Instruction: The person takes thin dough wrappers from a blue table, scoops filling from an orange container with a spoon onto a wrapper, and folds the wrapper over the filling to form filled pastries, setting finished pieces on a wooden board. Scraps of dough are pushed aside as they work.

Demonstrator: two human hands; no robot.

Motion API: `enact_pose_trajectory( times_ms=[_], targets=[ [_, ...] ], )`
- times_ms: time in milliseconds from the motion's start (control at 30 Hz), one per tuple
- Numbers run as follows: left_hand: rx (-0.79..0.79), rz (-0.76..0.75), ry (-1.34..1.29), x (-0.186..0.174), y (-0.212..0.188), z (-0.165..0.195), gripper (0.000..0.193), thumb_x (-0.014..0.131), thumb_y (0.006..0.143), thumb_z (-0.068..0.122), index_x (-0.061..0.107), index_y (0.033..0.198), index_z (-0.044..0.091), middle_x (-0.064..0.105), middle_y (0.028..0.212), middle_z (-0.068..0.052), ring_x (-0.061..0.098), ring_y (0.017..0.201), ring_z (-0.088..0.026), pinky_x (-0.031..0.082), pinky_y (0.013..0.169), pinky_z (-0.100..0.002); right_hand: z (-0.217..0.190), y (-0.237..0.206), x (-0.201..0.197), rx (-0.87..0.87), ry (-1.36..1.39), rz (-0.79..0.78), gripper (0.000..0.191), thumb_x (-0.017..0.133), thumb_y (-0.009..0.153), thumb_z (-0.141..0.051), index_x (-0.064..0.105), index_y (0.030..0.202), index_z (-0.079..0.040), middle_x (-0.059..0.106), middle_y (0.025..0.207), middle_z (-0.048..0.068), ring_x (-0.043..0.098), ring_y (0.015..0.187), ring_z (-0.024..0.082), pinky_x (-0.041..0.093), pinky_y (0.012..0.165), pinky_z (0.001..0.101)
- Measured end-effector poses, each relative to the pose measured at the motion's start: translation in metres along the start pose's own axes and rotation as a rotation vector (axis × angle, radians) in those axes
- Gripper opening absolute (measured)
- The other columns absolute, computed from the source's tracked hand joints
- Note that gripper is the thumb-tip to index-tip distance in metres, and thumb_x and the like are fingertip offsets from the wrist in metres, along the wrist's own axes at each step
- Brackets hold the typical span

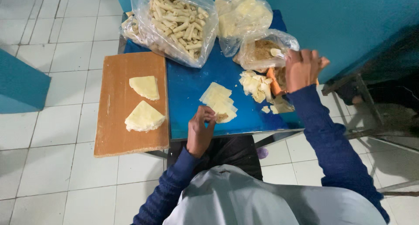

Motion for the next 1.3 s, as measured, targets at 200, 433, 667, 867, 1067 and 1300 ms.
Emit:
enact_pose_trajectory(
  times_ms=[200,433,667,867,1067,1300],
  targets=[
    [0.002,-0.106,0.030,-0.006,-0.002,0.005,0.037,0.076,0.077,-0.009,0.055,0.107,0.000,0.066,0.105,-0.014,0.071,0.096,-0.030,0.057,0.079,-0.036,-0.092,-0.052,-0.029,-0.017,0.597,-0.334,0.017,0.072,0.089,-0.014,0.073,0.104,-0.023,0.063,0.096,-0.001,0.060,0.098,0.024,0.034,0.090,0.0498],
    [0.026,-0.134,0.069,-0.003,-0.001,-0.001,0.042,0.076,0.074,-0.010,0.057,0.109,0.002,0.066,0.109,-0.014,0.069,0.096,-0.031,0.056,0.080,-0.037,-0.136,-0.084,-0.045,0.029,0.676,-0.295,0.019,0.077,0.085,-0.018,0.071,0.103,-0.017,0.067,0.098,0.002,0.060,0.096,0.027,0.035,0.080,0.0458],
    [0.067,-0.141,0.126,-0.001,-0.003,0.000,0.045,0.075,0.075,-0.011,0.059,0.116,0.001,0.064,0.112,-0.016,0.066,0.099,-0.035,0.054,0.081,-0.039,-0.141,-0.087,-0.033,0.135,0.926,-0.320,0.008,0.073,0.095,-0.013,0.067,0.102,-0.013,0.075,0.100,0.002,0.071,0.093,0.027,0.046,0.083,0.0366],
    [0.107,-0.149,0.142,-0.002,0.000,0.004,0.047,0.076,0.073,-0.008,0.058,0.115,0.001,0.063,0.114,-0.017,0.062,0.107,-0.040,0.052,0.086,-0.043,-0.142,-0.083,-0.039,0.120,0.996,-0.313,0.017,0.069,0.096,-0.008,0.069,0.112,-0.013,0.077,0.105,0.001,0.073,0.094,0.021,0.043,0.086,0.0356],
    [0.085,-0.168,0.162,-0.001,0.002,0.006,0.047,0.079,0.073,-0.005,0.057,0.114,0.001,0.062,0.112,-0.018,0.061,0.108,-0.041,0.051,0.087,-0.045,-0.140,-0.084,-0.045,0.133,0.921,-0.364,0.040,0.071,0.089,-0.005,0.062,0.127,-0.016,0.073,0.110,-0.002,0.068,0.102,0.018,0.035,0.089,0.0395],
    [0.179,-0.177,0.190,-0.002,0.002,0.007,0.046,0.079,0.073,-0.005,0.054,0.111,0.000,0.061,0.117,-0.019,0.060,0.109,-0.042,0.051,0.087,-0.046,-0.134,-0.088,-0.041,0.060,0.891,-0.327,0.046,0.069,0.088,0.001,0.059,0.130,-0.015,0.074,0.116,-0.002,0.066,0.109,0.020,0.035,0.091,0.0410]
  ],
)
Point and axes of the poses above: each hand's wrist, its own y-axis towards the middle knuckle, its own x-axis out of the palm, z = x × y, the point moved 4 cm from there along y, towards the middle knuckle
